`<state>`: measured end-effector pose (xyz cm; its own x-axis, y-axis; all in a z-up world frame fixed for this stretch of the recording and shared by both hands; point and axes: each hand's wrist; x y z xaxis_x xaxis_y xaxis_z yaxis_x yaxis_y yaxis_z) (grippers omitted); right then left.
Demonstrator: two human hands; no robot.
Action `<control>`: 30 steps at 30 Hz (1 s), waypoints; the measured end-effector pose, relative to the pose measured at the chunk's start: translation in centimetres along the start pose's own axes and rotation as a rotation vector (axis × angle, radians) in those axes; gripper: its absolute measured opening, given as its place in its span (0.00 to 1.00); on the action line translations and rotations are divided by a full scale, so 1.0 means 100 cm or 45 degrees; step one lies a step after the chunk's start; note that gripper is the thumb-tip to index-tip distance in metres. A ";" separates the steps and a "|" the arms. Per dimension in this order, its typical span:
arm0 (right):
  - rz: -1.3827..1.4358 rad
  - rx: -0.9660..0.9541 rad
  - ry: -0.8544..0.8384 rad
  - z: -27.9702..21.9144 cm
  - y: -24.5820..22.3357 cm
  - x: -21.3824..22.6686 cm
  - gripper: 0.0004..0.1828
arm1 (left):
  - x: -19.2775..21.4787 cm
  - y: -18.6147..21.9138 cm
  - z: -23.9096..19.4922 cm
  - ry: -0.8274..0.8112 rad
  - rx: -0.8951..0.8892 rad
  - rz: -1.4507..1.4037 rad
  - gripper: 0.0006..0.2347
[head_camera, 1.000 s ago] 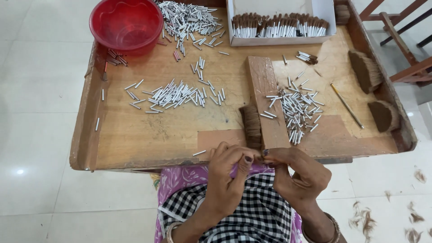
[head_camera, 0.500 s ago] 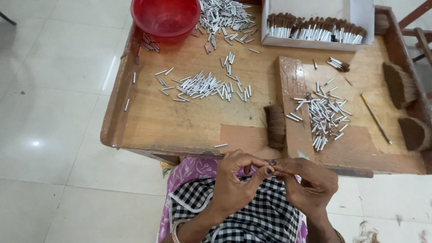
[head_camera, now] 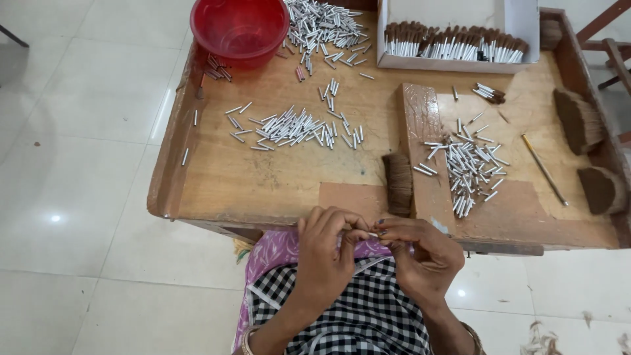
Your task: The recorder is manually assembling small brushes by inserting hair bundles into metal ferrules.
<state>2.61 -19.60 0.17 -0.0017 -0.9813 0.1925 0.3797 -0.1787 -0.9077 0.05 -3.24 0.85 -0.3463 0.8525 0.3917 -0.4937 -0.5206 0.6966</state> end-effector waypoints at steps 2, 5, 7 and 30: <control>0.054 -0.019 0.004 -0.002 0.004 0.004 0.11 | -0.005 0.004 0.000 0.013 0.031 -0.116 0.03; 0.121 -0.039 -0.003 -0.003 0.004 0.009 0.10 | -0.009 0.007 0.000 0.026 0.047 -0.242 0.03; 0.133 -0.044 -0.011 -0.003 0.001 0.010 0.10 | -0.009 0.007 0.000 0.023 0.033 -0.253 0.03; -0.619 0.358 0.005 0.004 -0.032 0.014 0.17 | -0.015 0.014 -0.004 0.141 -0.147 0.269 0.05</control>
<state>1.78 -20.36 3.54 -0.2413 -0.7912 0.5620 0.5663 -0.5851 -0.5805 -0.46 -5.28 0.97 -0.5333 0.7172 0.4485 -0.4866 -0.6938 0.5309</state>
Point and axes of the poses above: each hand's wrist, its own z-axis towards the middle knuckle, its own x-axis out of the back of the hand, y = z × x, and after that the axes turned 11 degrees about -x, right-handed
